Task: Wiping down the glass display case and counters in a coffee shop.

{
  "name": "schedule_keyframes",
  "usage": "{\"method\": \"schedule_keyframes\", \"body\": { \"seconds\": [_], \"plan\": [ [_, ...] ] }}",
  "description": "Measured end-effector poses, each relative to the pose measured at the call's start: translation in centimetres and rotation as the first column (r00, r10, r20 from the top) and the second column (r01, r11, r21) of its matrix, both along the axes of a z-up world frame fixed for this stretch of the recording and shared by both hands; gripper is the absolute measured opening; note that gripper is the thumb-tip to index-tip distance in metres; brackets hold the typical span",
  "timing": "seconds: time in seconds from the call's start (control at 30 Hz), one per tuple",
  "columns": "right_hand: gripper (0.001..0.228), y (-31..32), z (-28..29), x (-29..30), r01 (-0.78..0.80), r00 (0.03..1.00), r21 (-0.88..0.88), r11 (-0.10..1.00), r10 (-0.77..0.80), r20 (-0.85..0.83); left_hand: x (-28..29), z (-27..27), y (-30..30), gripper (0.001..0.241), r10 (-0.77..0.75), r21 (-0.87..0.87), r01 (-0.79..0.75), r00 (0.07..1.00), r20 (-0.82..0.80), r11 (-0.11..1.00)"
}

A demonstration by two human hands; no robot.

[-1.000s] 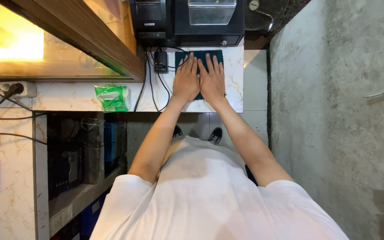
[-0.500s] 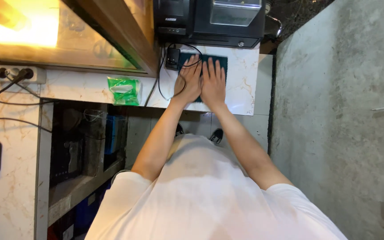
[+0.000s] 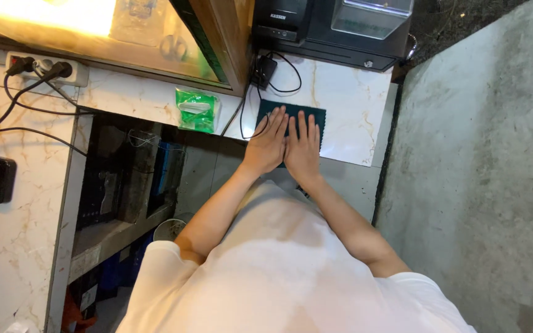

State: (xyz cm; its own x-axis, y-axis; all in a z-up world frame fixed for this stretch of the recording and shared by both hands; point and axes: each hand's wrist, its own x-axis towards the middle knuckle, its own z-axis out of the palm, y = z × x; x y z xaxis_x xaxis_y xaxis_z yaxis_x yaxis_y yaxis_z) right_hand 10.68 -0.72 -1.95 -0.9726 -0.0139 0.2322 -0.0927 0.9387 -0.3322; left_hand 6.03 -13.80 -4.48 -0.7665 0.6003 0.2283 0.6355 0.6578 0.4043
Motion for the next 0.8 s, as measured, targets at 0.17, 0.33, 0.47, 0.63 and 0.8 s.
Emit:
{"method": "schedule_keyframes", "body": {
  "seconds": [0.17,0.33,0.47,0.63,0.8],
  "plan": [
    [0.048,-1.5,-0.8,-2.3,-0.044,0.999,-0.095,0.994,0.042,-0.022,-2.5,-0.1,-1.3,0.056,0.007,0.088,0.006,0.989,-0.146,0.996],
    [0.051,-3.9,-2.5,-5.2,0.132,0.986,0.236,0.963,-0.151,0.063,-4.7,-2.1,-1.9,0.057,0.043,0.056,-0.037,0.993,-0.113,0.998],
    [0.048,-2.7,-3.8,-3.1,-0.034,0.999,0.072,0.997,0.036,-0.02,-2.1,-0.9,-2.4,0.06,0.089,0.035,-0.085,0.985,-0.145,0.996],
    [0.049,-5.4,0.9,-1.2,0.03,0.993,-0.077,0.997,-0.021,0.115,-0.4,1.3,-3.8,0.059,0.089,0.092,-0.079,0.991,-0.104,0.993],
    [0.049,-5.5,-1.8,-4.9,0.035,0.998,0.101,0.994,-0.04,0.046,-4.0,-0.1,-3.7,0.056,0.104,0.119,-0.089,0.987,-0.123,0.989]
  ]
}}
